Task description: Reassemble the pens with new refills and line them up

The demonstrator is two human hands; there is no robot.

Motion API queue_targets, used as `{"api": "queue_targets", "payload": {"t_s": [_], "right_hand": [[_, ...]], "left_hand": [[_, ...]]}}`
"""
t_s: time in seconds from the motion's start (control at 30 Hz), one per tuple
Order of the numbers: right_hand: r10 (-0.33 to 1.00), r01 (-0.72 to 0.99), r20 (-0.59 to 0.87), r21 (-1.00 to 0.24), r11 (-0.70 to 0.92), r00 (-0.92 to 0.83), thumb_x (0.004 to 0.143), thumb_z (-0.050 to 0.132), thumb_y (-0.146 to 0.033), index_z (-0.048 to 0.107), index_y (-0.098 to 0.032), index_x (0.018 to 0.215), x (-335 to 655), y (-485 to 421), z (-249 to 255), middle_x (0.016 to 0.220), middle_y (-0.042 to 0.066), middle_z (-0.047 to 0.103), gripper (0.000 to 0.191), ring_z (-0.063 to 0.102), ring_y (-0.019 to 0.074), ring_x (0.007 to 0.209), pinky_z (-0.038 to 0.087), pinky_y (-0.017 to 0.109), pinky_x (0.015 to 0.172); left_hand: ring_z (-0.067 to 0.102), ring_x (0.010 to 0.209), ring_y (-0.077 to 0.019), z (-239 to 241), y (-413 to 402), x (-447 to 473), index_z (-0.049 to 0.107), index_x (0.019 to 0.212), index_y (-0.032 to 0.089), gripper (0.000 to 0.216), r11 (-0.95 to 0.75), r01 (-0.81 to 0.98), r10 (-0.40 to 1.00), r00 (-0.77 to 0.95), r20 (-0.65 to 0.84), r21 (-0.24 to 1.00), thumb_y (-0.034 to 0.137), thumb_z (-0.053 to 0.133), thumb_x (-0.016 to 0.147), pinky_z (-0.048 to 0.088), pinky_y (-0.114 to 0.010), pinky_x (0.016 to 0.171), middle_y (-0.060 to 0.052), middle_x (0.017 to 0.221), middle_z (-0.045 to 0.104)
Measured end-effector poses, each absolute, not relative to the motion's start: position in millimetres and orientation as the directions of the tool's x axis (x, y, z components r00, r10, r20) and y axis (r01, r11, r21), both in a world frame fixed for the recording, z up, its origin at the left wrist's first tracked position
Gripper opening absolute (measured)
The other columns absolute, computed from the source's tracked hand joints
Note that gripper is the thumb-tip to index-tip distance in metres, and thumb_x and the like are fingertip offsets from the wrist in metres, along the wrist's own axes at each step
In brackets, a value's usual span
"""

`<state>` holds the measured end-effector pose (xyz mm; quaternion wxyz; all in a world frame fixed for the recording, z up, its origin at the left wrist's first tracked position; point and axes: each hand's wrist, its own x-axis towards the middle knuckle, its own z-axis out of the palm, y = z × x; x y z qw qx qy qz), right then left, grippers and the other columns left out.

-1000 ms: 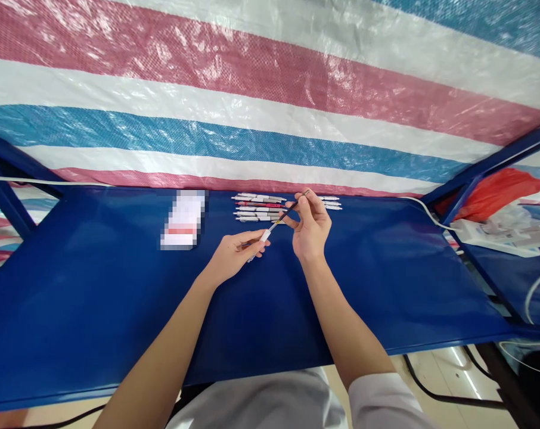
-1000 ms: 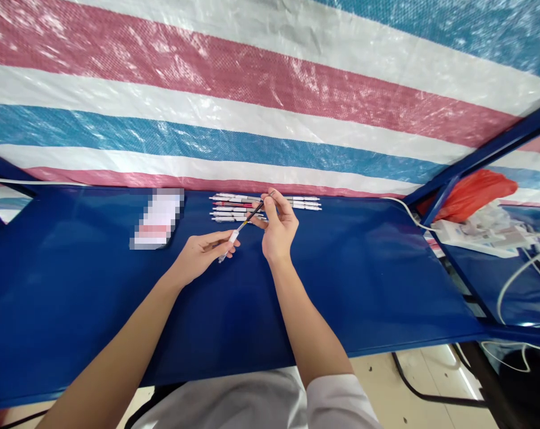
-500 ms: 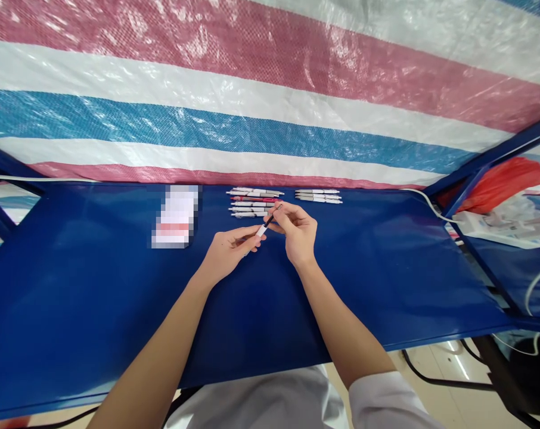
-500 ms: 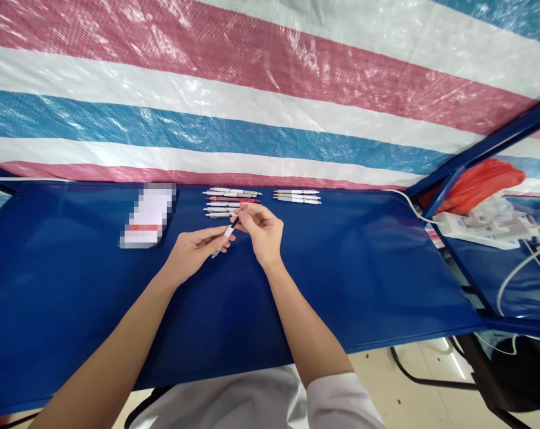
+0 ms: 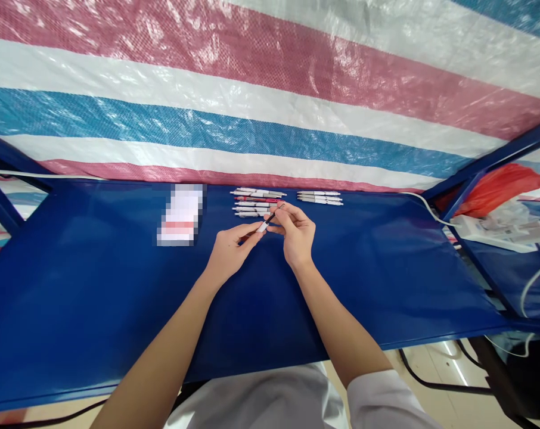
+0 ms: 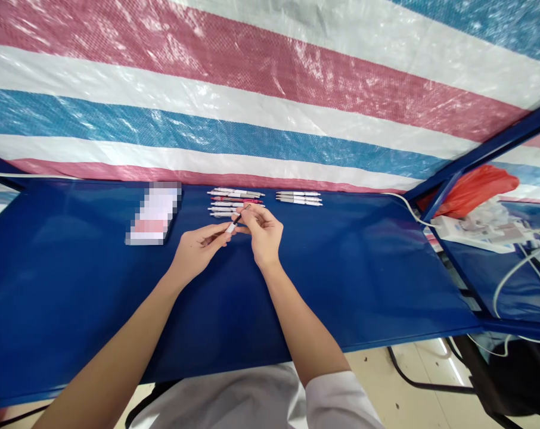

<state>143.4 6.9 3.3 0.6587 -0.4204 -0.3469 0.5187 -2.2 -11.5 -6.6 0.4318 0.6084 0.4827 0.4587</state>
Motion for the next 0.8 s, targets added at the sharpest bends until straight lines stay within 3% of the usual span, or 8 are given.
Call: {"api": "queue_targets", "payload": {"t_s": [0.6,0.7,0.8], "right_hand": [[0.986,-0.326,-0.019,-0.945,0.036,0.166,0.069,0.08,-0.039,0.072,-0.022,0.089,148,16,1,0.086,0.0,0.076,0.028,0.075,0.0165,0.076,0.061,0.022,0.054],[0.993,-0.241,-0.017,-0.971,0.012,0.117,0.072,0.078,-0.043,0.073,-0.023,0.094,158,19,1,0.089,0.001,0.077,0.03,0.075,0.0181,0.082,0.061,0.024,0.058],[0.992,0.006,0.095,-0.995,0.095,0.088,0.077,0.073,-0.044,0.074,-0.024,0.096,176,22,-2,0.093,0.001,0.078,0.028,0.075,0.0184,0.087,0.061,0.028,0.069]], "left_hand": [[0.071,0.084,-0.0232,-5,-11,-1,0.076,0.108,0.023,0.032,-0.159,0.239,0.986,-0.001,0.164,0.958,0.041,0.068,0.083,0.058,-0.037,0.083,-0.004,0.098,0.077],[0.072,0.081,-0.0231,-4,-9,-3,0.076,0.108,0.022,0.035,-0.105,0.2,0.993,-0.041,0.115,0.974,0.043,0.071,0.081,0.059,-0.037,0.081,-0.005,0.096,0.077],[0.072,0.081,-0.0229,-5,-7,-6,0.075,0.11,0.02,0.038,-0.075,0.184,0.995,-0.054,0.087,0.98,0.044,0.071,0.081,0.06,-0.036,0.078,-0.007,0.095,0.077]]}}
